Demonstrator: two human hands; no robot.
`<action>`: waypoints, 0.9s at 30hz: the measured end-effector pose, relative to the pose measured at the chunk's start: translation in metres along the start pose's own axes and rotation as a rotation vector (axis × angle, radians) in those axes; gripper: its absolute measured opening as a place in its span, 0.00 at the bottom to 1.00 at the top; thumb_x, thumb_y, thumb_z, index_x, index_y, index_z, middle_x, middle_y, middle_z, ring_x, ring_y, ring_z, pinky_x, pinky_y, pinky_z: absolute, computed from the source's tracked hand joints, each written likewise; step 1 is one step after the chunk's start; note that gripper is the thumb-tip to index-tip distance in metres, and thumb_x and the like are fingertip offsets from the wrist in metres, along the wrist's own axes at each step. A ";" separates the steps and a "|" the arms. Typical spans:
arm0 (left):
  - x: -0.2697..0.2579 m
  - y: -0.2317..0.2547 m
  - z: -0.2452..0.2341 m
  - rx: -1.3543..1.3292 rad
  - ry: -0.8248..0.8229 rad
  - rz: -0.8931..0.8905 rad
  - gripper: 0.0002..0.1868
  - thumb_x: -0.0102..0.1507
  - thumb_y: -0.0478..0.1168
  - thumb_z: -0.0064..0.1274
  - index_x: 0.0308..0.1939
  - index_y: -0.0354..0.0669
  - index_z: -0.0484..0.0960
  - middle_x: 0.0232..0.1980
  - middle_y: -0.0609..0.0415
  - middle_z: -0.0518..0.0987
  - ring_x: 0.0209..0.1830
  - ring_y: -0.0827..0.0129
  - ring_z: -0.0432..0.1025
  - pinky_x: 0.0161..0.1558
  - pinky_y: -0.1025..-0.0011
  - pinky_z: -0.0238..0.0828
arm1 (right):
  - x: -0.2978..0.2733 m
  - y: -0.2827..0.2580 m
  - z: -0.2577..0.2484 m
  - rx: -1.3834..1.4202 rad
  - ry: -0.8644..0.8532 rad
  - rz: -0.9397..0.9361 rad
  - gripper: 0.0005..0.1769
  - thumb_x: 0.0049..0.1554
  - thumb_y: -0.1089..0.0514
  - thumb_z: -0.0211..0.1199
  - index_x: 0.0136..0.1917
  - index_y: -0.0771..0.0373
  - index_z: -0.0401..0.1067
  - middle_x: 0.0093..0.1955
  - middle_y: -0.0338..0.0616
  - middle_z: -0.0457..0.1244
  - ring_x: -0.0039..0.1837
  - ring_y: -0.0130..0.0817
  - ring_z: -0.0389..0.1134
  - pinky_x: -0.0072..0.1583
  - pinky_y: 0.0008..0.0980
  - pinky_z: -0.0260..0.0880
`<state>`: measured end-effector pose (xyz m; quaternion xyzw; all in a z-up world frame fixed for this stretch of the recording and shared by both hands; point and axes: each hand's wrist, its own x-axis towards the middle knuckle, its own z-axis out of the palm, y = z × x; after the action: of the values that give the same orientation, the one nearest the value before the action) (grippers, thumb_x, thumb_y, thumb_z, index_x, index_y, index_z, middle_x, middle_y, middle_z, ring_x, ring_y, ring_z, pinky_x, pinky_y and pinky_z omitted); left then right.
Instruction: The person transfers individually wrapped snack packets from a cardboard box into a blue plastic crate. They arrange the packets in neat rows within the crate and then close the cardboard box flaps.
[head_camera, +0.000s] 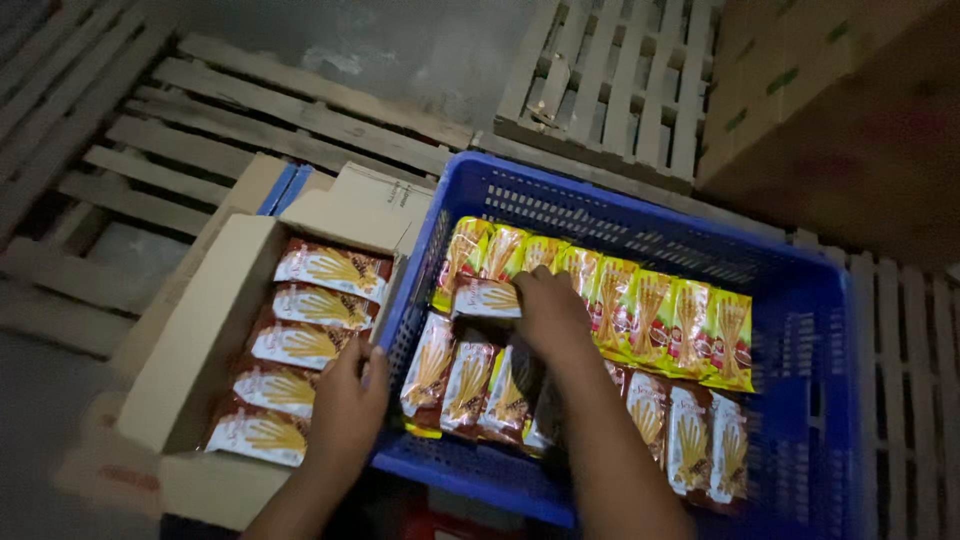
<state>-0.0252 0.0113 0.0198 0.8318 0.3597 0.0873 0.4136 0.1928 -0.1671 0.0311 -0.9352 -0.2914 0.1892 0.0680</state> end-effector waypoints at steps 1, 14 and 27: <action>-0.001 0.005 -0.003 -0.004 -0.014 -0.018 0.14 0.70 0.48 0.43 0.33 0.45 0.71 0.32 0.45 0.77 0.38 0.51 0.73 0.42 0.57 0.62 | -0.013 0.002 -0.006 0.021 0.019 -0.020 0.30 0.48 0.65 0.62 0.65 0.51 0.68 0.60 0.44 0.61 0.62 0.54 0.58 0.53 0.55 0.67; -0.013 0.002 0.005 -0.003 0.410 0.511 0.09 0.61 0.33 0.52 0.46 0.39 0.75 0.43 0.43 0.72 0.44 0.48 0.68 0.47 0.52 0.61 | -0.198 -0.012 -0.003 0.077 0.299 -0.246 0.39 0.44 0.50 0.74 0.68 0.52 0.69 0.60 0.41 0.65 0.56 0.52 0.60 0.58 0.48 0.64; -0.104 0.031 -0.065 0.151 -0.395 0.972 0.35 0.61 0.51 0.63 0.69 0.40 0.72 0.68 0.44 0.74 0.64 0.46 0.65 0.62 0.50 0.61 | -0.240 -0.049 -0.007 0.134 0.219 -0.420 0.39 0.41 0.54 0.75 0.67 0.54 0.71 0.60 0.38 0.67 0.56 0.46 0.60 0.59 0.42 0.62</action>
<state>-0.1128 -0.0303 0.1008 0.9306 -0.1470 0.0843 0.3244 -0.0118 -0.2642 0.1240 -0.8626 -0.4569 0.0872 0.1990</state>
